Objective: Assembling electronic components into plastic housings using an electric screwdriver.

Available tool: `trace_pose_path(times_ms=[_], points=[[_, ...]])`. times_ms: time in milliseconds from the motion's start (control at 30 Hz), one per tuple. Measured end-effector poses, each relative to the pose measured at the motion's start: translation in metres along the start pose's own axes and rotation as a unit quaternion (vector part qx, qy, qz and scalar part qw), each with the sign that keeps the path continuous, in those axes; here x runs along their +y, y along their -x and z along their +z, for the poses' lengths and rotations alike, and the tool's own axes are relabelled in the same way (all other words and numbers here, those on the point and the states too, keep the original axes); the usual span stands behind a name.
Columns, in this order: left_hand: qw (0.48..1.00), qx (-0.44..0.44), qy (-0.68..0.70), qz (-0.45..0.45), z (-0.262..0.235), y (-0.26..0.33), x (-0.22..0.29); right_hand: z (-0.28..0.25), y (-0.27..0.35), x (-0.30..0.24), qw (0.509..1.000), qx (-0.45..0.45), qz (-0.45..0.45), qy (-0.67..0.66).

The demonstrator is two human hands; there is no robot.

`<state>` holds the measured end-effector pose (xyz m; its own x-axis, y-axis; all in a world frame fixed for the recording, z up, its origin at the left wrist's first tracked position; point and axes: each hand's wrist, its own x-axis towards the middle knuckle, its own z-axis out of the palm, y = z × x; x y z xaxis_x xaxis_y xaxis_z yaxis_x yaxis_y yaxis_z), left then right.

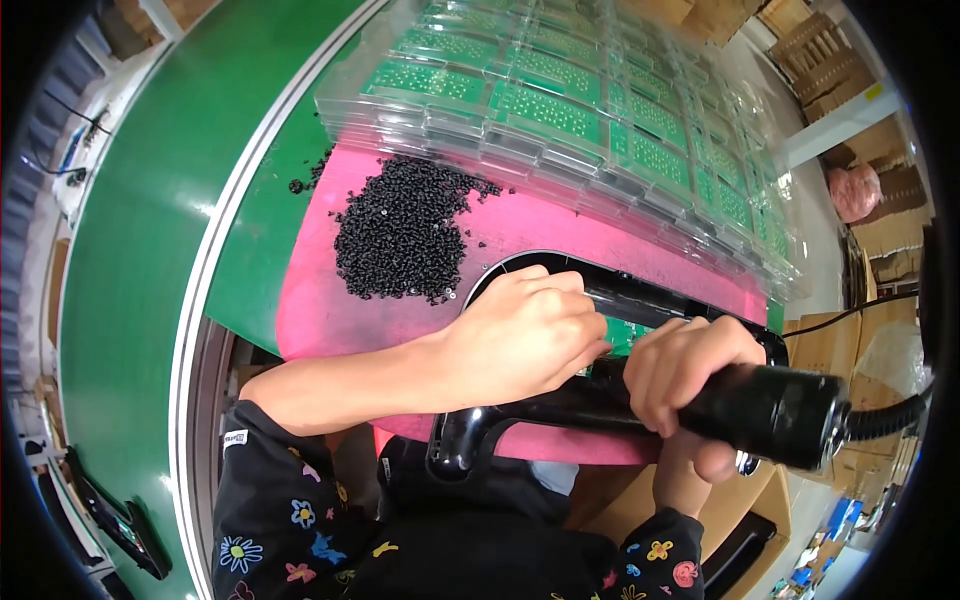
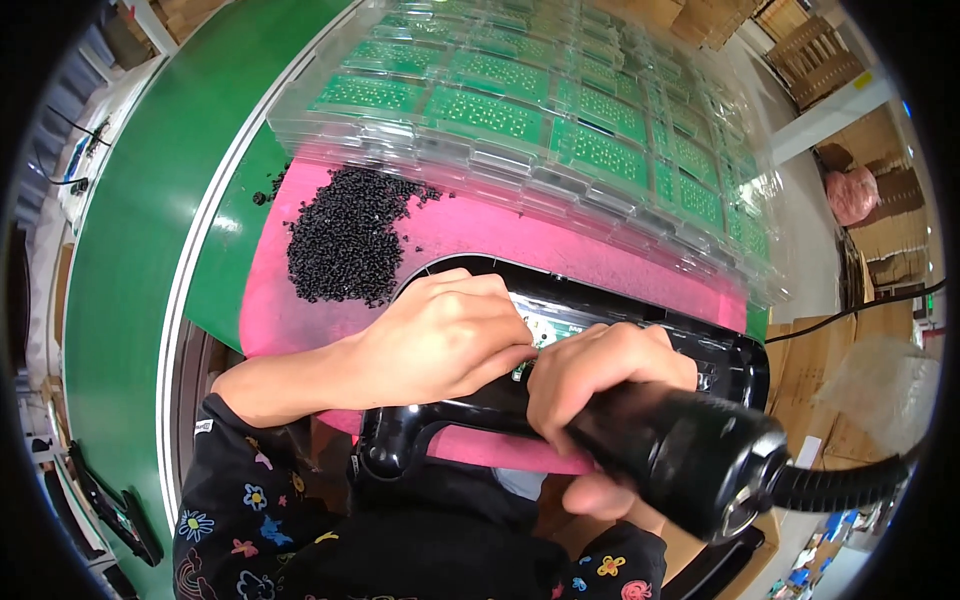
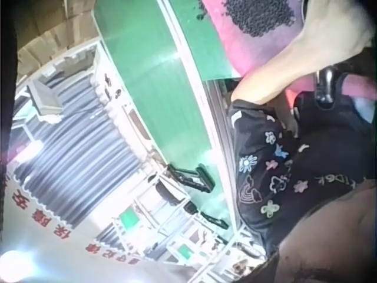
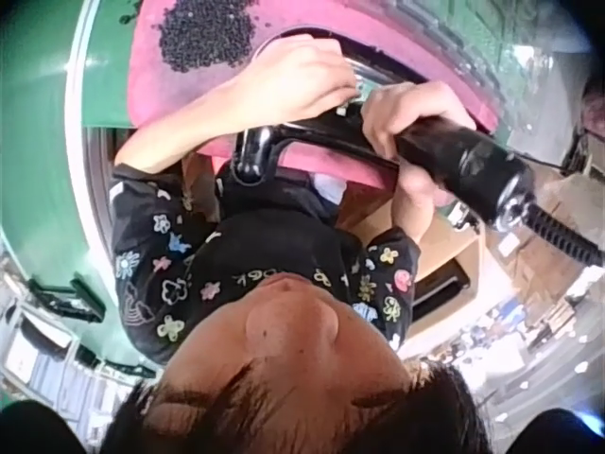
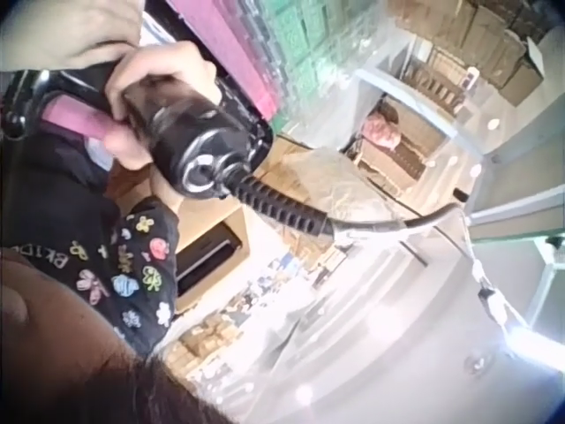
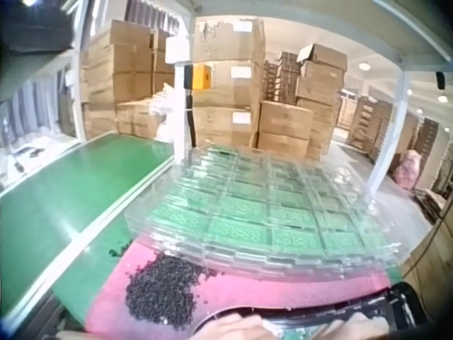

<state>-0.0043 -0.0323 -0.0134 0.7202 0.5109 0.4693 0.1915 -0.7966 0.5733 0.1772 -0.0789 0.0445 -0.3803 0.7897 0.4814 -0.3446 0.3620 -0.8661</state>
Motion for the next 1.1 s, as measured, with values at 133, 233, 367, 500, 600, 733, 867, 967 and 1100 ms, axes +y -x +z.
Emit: trace_pose_path(times_ms=[133, 233, 367, 500, 600, 733, 867, 967, 1100], points=[[0.999, -0.042, 0.009, 0.000, -0.005, 0.001, -0.001, 0.003, 0.006, -0.004, 0.999, 0.046, 0.010, -0.017], [0.996, -0.093, 0.001, -0.010, -0.004, 0.004, -0.003, 0.001, 0.011, -0.005, 0.997, 0.066, -0.042, 0.005], [0.993, -0.090, 0.072, 0.031, -0.003, -0.002, -0.001, 0.002, 0.019, -0.020, 0.977, 0.169, -0.129, -0.002], [0.988, -0.082, 0.125, 0.026, -0.003, -0.002, -0.003, 0.002, 0.021, -0.022, 0.963, 0.190, -0.190, 0.001], [0.984, -0.080, 0.156, 0.021, -0.002, -0.005, -0.005, 0.000, 0.023, -0.019, 0.958, 0.185, -0.220, -0.001], [0.987, -0.087, 0.136, 0.024, -0.002, -0.006, -0.002, -0.002, 0.024, -0.018, 0.958, 0.173, -0.227, -0.016], [0.986, -0.076, 0.149, 0.028, 0.000, -0.012, 0.001, -0.008, 0.027, -0.026, 0.966, 0.134, -0.221, -0.025], [0.979, -0.092, 0.179, 0.027, 0.000, -0.014, 0.002, -0.005, 0.025, -0.032, 0.964, 0.164, -0.208, -0.008], [0.985, -0.094, 0.141, -0.037, -0.005, -0.018, 0.006, -0.020, 0.038, -0.049, 0.962, 0.222, -0.090, 0.127]])
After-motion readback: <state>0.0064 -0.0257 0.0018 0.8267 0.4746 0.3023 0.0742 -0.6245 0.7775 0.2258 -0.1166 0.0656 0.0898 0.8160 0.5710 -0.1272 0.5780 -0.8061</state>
